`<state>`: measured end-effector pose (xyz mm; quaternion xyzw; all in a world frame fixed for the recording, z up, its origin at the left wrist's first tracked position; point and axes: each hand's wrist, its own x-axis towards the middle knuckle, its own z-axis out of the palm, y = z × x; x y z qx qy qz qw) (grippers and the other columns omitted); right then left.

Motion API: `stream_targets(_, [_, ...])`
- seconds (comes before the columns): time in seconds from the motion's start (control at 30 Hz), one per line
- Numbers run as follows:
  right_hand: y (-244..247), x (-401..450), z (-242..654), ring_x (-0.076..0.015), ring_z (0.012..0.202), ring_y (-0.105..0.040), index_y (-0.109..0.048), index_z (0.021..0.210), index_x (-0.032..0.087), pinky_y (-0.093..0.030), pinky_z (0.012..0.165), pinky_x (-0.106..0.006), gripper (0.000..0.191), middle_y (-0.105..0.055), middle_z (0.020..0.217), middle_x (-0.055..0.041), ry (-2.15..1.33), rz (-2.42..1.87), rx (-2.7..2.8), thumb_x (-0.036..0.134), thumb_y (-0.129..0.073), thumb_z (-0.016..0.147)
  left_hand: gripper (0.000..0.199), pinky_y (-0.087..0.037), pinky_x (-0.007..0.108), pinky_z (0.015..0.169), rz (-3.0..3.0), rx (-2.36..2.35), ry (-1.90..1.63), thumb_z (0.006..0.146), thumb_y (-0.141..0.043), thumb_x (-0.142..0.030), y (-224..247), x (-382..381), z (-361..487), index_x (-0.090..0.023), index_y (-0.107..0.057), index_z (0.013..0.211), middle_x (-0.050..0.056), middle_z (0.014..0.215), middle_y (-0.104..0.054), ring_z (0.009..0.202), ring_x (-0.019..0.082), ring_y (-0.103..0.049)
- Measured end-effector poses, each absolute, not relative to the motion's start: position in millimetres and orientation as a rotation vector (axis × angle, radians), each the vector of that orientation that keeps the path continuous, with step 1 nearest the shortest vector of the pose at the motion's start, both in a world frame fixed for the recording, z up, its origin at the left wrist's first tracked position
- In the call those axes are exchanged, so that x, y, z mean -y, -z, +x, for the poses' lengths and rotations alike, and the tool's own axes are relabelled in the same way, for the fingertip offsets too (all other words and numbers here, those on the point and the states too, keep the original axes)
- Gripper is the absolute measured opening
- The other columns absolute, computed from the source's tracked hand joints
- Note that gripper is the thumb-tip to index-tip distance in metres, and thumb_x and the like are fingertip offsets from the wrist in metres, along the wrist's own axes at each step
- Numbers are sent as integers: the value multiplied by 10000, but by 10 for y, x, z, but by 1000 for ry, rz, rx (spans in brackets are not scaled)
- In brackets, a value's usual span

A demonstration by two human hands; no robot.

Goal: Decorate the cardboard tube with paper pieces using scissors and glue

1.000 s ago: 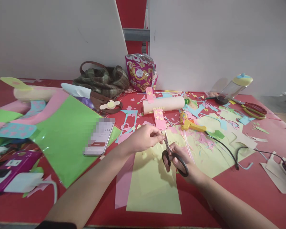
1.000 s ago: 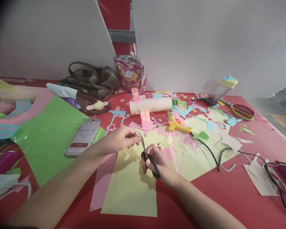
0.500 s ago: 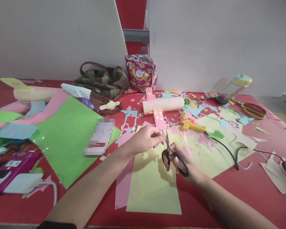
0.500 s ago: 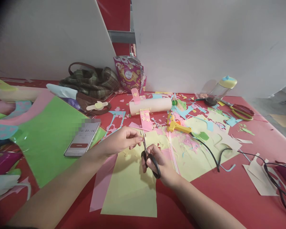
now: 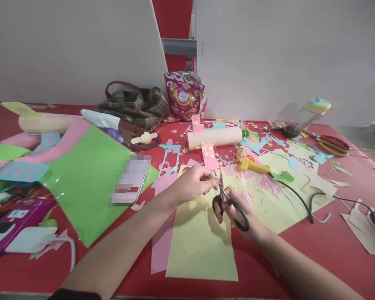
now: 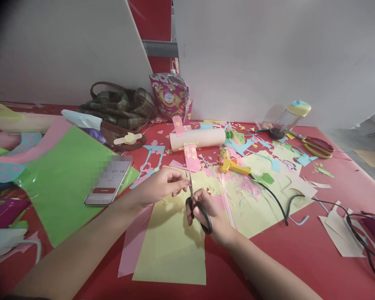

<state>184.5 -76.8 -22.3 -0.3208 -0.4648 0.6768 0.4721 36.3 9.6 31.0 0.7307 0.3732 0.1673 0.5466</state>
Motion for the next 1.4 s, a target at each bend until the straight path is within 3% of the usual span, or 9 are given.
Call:
stream_targets(0.37, [220,773,1838,-137,593,-427,-368,801,228,-340,592,-285,251,-445,704,0,-1599,-837,1124,450,-478,761,250,-319,213,534,1603,-857,-516,776,-395,-303,-292,13,465,-149,-513,617,-50,509,-399,503,75,-395])
stream_targets(0.73, [210,763,1840,-147,600,-423,-360,786,231,-354,582,-298,243,-423,683,2,-1536,-889,1153,447,-468,766,282,-339,210,474,1594,-900,-609,774,-371,-267,-319,109,535,-173,-344,509,-46,488,-403,459,77,-438])
stream_targets(1.4, [167,762,1818,-120,545,-397,-336,762,232,-356,536,-267,246,-399,662,28,-1463,-968,1166,427,-485,760,282,-355,210,454,1566,-912,-665,788,-356,-286,-306,166,590,-179,-345,527,-48,460,-451,428,77,-456])
